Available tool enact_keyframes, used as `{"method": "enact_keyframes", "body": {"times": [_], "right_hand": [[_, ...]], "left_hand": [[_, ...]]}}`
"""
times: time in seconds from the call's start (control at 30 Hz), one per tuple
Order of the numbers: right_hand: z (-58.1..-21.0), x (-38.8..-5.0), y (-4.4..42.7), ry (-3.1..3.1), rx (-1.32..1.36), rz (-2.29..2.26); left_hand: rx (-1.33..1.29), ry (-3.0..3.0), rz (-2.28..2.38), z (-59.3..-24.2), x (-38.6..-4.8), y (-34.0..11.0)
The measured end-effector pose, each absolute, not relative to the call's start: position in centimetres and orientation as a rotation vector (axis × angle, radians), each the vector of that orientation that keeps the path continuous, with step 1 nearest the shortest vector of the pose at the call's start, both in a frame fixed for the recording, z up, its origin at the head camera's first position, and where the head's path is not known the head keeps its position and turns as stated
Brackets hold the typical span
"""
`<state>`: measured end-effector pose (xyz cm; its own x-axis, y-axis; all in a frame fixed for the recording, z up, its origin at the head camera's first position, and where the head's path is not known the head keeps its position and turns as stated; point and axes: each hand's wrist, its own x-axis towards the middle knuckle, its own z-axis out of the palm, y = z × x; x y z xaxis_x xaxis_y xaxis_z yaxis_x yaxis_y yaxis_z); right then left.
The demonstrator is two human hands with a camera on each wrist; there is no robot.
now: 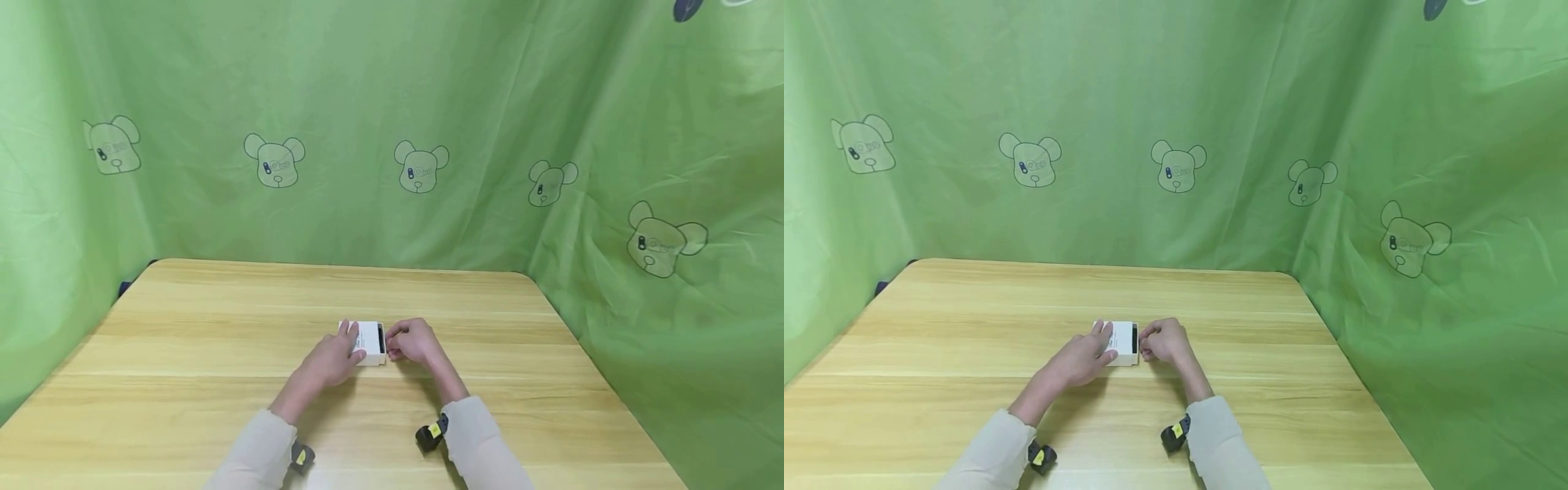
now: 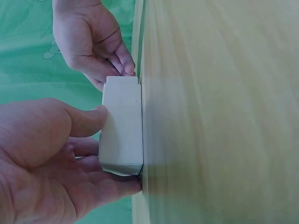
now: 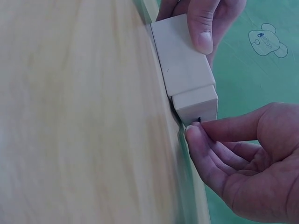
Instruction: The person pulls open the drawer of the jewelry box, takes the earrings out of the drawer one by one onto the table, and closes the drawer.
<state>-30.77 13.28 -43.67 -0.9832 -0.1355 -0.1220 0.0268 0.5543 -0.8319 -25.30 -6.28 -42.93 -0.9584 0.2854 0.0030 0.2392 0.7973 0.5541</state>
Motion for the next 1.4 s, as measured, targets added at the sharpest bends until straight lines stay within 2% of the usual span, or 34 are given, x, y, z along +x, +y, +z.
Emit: {"method": "enact_keyframes", "body": {"times": [1.4], "right_hand": [[-43.4, -31.0, 14.3, 2.612, -0.048, -1.397]], "left_hand": [[0.404, 2.889, 0.892, -42.5, -25.1, -6.3]]}}
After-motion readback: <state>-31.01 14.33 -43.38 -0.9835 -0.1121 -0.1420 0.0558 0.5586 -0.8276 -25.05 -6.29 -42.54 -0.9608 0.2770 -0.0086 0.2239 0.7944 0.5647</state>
